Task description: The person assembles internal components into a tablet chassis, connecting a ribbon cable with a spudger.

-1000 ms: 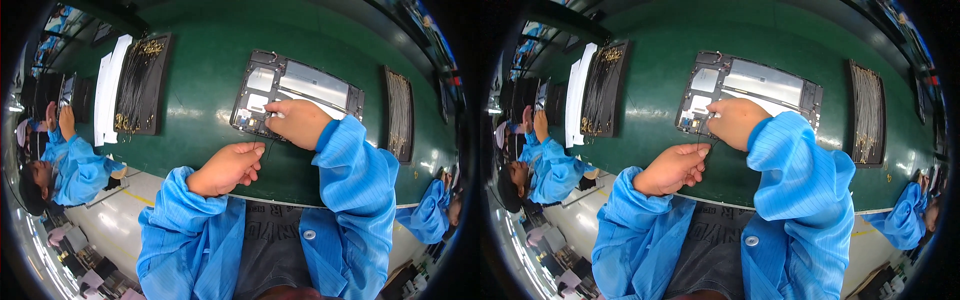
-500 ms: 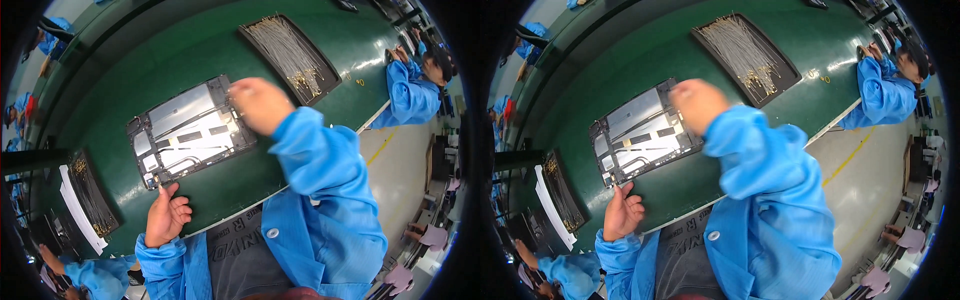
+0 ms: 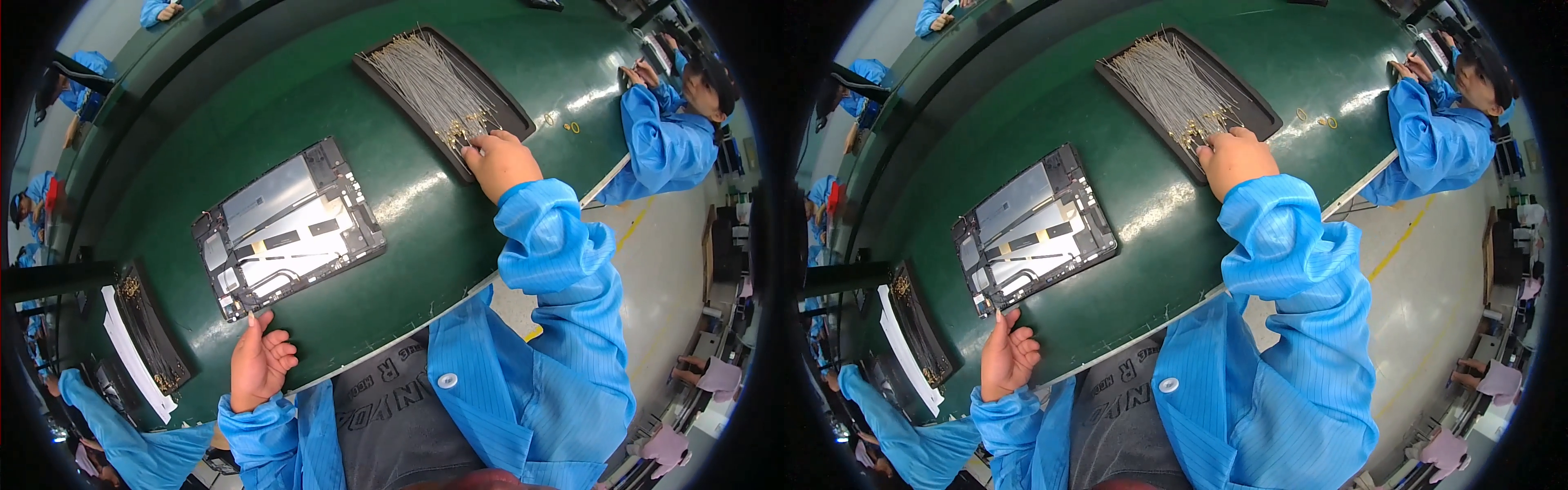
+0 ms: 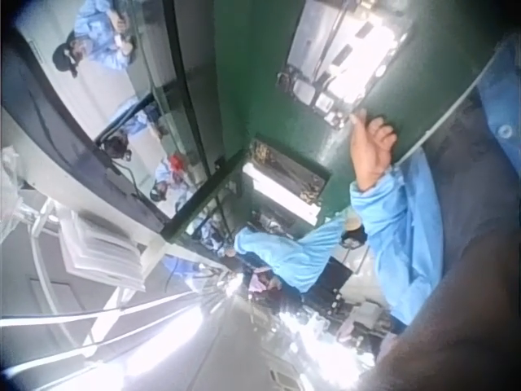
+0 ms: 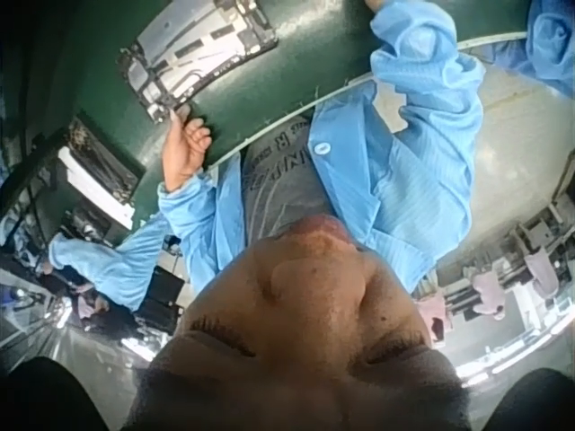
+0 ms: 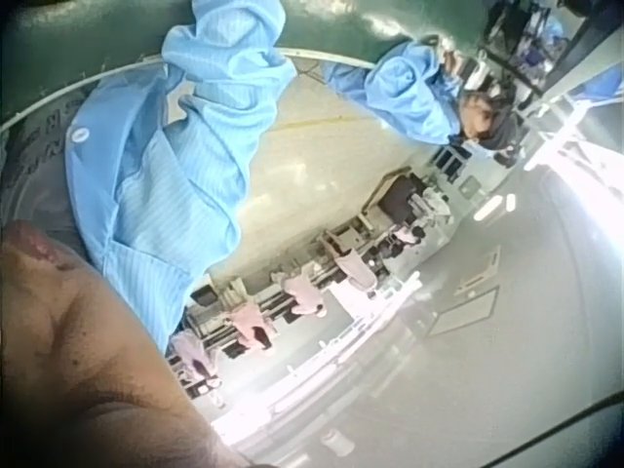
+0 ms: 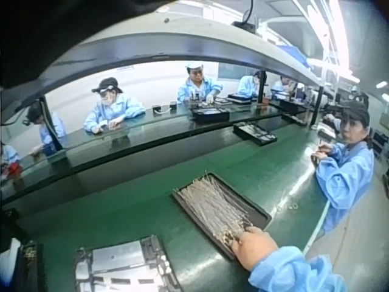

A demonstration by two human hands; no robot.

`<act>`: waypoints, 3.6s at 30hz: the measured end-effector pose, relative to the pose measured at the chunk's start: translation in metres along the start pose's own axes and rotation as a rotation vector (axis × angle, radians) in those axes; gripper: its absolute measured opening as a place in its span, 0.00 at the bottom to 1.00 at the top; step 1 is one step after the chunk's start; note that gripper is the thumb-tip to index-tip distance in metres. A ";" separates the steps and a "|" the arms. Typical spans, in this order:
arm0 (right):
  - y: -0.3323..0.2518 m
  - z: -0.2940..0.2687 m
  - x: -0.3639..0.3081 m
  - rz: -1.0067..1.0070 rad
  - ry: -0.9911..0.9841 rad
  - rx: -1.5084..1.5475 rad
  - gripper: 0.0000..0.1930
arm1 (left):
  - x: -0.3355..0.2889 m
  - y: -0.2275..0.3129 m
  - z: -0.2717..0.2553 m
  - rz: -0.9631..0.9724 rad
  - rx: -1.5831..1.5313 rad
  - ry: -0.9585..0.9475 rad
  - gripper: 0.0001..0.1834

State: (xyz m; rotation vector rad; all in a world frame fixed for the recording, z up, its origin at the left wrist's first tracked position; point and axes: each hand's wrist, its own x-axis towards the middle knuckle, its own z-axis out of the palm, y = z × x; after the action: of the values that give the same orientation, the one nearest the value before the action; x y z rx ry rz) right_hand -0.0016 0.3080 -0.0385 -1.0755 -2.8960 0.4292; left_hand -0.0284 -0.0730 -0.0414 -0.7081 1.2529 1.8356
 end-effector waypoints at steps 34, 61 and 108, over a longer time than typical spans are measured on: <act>-0.106 0.034 -0.091 0.168 -0.501 1.751 0.20 | 0.039 -0.027 0.081 1.340 1.498 0.337 0.07; -0.133 0.040 -0.088 -0.820 0.082 0.849 0.08 | 0.036 -0.021 0.075 1.274 1.542 0.315 0.09; -0.105 0.060 -0.033 0.222 -0.064 1.459 0.26 | 0.013 0.179 -0.025 0.490 0.375 -0.029 0.16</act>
State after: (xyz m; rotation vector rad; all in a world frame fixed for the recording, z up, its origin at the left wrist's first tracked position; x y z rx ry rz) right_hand -0.0505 0.1956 -0.0659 -0.9447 -1.5690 2.0456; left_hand -0.1859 -0.1284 0.0282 -0.1726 1.8034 1.8893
